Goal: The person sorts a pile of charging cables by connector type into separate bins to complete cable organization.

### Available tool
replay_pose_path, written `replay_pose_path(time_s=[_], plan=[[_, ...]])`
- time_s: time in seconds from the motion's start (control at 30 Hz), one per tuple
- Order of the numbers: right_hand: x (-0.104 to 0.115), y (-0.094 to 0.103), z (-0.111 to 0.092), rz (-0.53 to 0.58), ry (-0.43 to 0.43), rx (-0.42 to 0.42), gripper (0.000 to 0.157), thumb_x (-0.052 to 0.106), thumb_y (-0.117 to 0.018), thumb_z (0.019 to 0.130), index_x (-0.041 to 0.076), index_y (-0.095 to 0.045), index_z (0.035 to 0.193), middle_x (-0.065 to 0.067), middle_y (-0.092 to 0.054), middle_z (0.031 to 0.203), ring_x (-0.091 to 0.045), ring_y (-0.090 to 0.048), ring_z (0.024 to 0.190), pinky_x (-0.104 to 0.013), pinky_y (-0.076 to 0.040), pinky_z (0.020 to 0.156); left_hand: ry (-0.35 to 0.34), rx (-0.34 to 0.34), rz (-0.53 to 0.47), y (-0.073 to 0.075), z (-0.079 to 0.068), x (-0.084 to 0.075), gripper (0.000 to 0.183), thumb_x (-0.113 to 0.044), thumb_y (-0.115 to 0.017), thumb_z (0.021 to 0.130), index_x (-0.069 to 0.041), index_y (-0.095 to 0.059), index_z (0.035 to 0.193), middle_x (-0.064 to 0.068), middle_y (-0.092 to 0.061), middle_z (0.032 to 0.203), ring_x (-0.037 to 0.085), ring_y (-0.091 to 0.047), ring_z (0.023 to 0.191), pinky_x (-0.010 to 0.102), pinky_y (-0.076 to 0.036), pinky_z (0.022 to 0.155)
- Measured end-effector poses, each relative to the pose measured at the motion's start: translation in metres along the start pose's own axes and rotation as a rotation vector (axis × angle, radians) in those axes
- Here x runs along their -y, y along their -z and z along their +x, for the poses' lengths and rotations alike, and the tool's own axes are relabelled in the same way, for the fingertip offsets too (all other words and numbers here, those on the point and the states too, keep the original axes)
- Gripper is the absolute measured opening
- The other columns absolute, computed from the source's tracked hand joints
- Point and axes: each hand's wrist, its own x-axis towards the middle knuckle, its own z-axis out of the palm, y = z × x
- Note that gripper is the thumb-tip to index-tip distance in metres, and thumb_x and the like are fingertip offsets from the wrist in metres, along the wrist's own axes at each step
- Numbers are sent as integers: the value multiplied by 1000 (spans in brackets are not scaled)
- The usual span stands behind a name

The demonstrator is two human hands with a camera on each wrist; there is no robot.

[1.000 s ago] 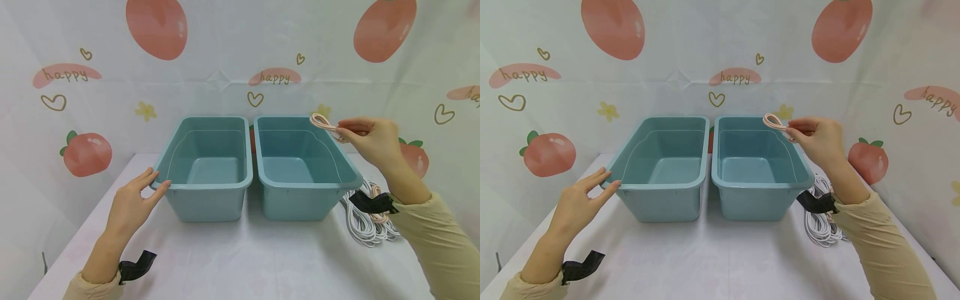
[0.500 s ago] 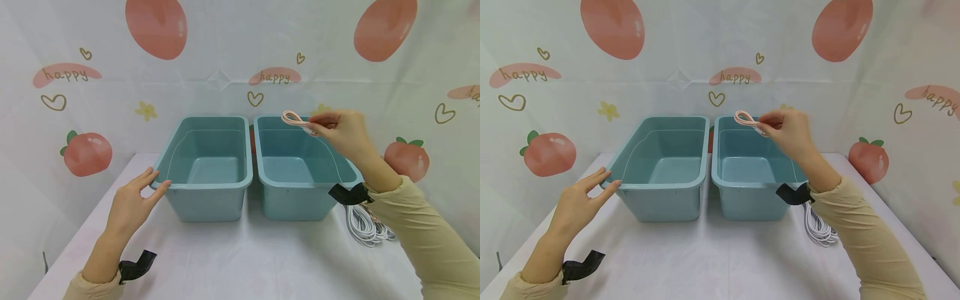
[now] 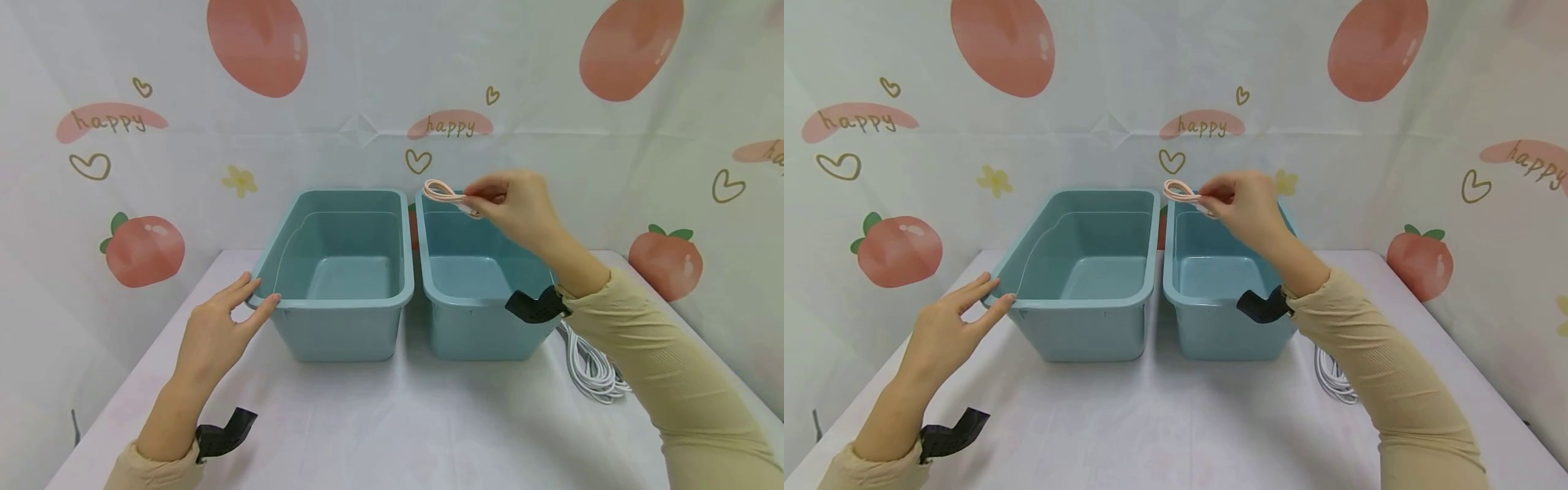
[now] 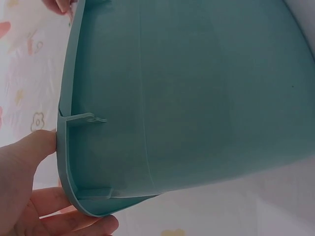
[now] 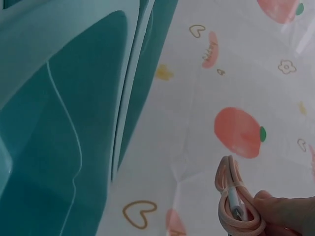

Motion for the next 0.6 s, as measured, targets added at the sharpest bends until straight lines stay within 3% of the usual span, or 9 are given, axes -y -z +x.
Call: replay_pose_path(time_s=[0.17, 0.4, 0.6], plan=[[6, -10, 11, 70, -23, 38, 17, 13, -67, 85, -1, -72, 94, -20, -72, 88, 1, -63, 62, -10, -48, 56, 0, 3, 3, 0, 0, 0, 61, -46, -57, 90, -3, -52, 132, 20, -46, 141, 44, -42, 129, 60, -39, 97], [13, -25, 27, 76, -32, 44, 18, 14, -67, 85, -1, -72, 95, -20, -72, 91, -22, -69, 75, -11, -47, 58, -12, -8, 6, 0, 1, 0, 60, -45, -58, 89, -2, -54, 131, 20, -47, 140, 44, -43, 128, 60, -39, 97], [18, -37, 38, 113, -64, 34, 15, 13, -68, 84, 0, -73, 92, -19, -72, 89, -16, -69, 70, -12, -46, 56, -16, -14, 8, 0, 1, 0, 60, -45, -58, 89, -2, -54, 130, 20, -47, 139, 44, -44, 127, 60, -40, 97]])
